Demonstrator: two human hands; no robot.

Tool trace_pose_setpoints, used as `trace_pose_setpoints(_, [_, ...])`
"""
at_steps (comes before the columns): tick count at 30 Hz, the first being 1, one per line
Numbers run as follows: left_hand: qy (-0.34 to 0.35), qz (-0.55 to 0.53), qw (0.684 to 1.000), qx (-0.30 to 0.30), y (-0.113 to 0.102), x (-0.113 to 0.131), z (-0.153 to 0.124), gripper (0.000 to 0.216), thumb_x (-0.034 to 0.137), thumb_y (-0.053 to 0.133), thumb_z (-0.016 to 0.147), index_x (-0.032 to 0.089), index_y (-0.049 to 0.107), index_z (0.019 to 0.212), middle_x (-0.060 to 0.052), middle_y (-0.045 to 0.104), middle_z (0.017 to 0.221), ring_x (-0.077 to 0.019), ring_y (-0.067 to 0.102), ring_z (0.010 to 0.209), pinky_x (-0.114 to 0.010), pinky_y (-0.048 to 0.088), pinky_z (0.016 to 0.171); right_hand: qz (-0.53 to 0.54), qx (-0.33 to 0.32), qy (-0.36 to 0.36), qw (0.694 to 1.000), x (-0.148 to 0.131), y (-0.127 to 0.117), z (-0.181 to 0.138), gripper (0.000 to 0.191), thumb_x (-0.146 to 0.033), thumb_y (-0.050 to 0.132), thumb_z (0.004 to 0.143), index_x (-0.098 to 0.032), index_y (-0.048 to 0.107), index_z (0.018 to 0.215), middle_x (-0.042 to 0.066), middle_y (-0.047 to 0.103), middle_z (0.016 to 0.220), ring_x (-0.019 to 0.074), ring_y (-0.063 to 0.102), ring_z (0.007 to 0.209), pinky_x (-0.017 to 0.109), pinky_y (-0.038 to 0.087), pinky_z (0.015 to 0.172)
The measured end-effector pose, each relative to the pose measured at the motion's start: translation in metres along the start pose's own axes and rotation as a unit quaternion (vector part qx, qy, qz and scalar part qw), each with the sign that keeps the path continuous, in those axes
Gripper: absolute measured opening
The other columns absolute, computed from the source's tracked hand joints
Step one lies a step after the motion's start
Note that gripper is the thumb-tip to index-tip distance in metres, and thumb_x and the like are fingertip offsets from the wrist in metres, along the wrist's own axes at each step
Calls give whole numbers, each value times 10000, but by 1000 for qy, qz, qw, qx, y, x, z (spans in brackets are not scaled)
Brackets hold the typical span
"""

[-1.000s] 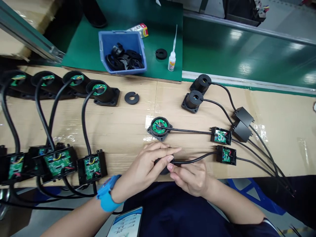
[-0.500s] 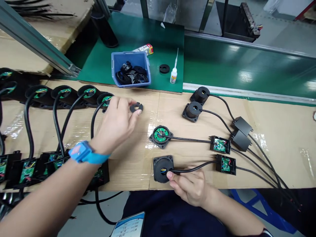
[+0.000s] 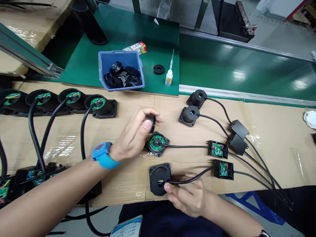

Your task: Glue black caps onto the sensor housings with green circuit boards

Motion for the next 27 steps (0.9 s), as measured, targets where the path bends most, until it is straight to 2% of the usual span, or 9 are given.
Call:
trace_pose_setpoints(2, [-4, -87, 996, -8, 18, 5, -8, 431, 549, 325, 1117, 225, 495, 1344, -107, 679, 1142, -239, 735, 1041, -446, 582, 966, -3, -3, -1, 1000, 0, -1, 2, 224, -180, 532, 1060, -74, 705, 1155, 24, 773, 749, 138, 717, 598, 290, 615, 579])
trace_pose_setpoints(3, [-3, -92, 996, 2, 24, 7, -12, 423, 544, 331, 1119, 229, 485, 1355, -96, 658, 1123, -223, 738, 990, -441, 586, 947, -3, -3, -3, 1000, 0, -1, 3, 225, -180, 531, 1060, -74, 707, 1150, 24, 766, 738, 140, 710, 588, 295, 611, 577])
trace_pose_setpoints(8, [-20, 12, 993, 118, 22, 17, -35, 423, 533, 333, 1119, 232, 465, 1386, -80, 559, 1155, -176, 668, 856, -418, 590, 853, -8, 4, 0, 1000, -1, -4, 8, 246, -191, 487, 1086, -91, 707, 1131, 2, 731, 678, 130, 665, 541, 290, 572, 543])
trace_pose_setpoints(13, [-26, 97, 984, 150, 17, 32, -50, 380, 416, 319, 1133, 231, 483, 1421, -75, 581, 1075, -238, 605, 1059, -427, 566, 959, -21, -10, 3, 1000, -1, -3, 9, 256, -205, 470, 1108, -102, 704, 1120, 2, 745, 698, 122, 672, 559, 274, 567, 560])
trace_pose_setpoints(15, [-25, 114, 982, 148, 13, 33, -54, 388, 383, 343, 1129, 238, 486, 1458, -89, 599, 1138, -251, 584, 1137, -437, 556, 1010, -19, -7, -2, 1000, -1, -4, 8, 254, -207, 475, 1110, -98, 705, 1111, 8, 752, 713, 117, 679, 574, 259, 565, 563])
trace_pose_setpoints(19, [-43, 86, 990, 102, -11, 27, -61, 548, 397, 554, 1072, 299, 400, 1588, -101, 603, 1353, -256, 637, 1212, -429, 578, 1043, -18, -10, -4, 1000, 0, -3, 4, 246, -210, 496, 1099, -91, 709, 1133, 14, 760, 735, 116, 687, 613, 243, 562, 572])
trace_pose_setpoints(21, [-36, 115, 991, 57, -26, 30, -61, 571, 420, 653, 1028, 339, 464, 1560, -67, 645, 1367, -252, 673, 1223, -403, 585, 1073, -15, -7, -4, 1000, 0, -3, 4, 251, -218, 501, 1096, -90, 714, 1129, 13, 760, 745, 120, 685, 626, 245, 568, 598])
trace_pose_setpoints(24, [17, 204, 979, -7, -39, 47, -57, 466, 477, 672, 1013, 343, 603, 1454, -20, 698, 1349, -219, 720, 1175, -340, 591, 1098, -13, -1, -6, 1000, 0, -4, 6, 263, -214, 487, 1100, -95, 721, 1088, 14, 760, 762, 124, 687, 651, 253, 580, 652])
trace_pose_setpoints(27, [75, 234, 968, -50, -35, 61, -51, 482, 487, 651, 1023, 298, 606, 1463, -18, 740, 1289, -187, 746, 1105, -297, 609, 1063, -7, -7, -8, 1000, 0, -3, 7, 267, -194, 479, 1097, -84, 719, 1064, 18, 749, 754, 123, 668, 642, 253, 587, 673])
Point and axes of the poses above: each hand's wrist, its own z-axis towards the middle knuckle, its own y-axis out of the palm, x = y × z, the point moved 8 cm from there along z, towards the middle knuckle
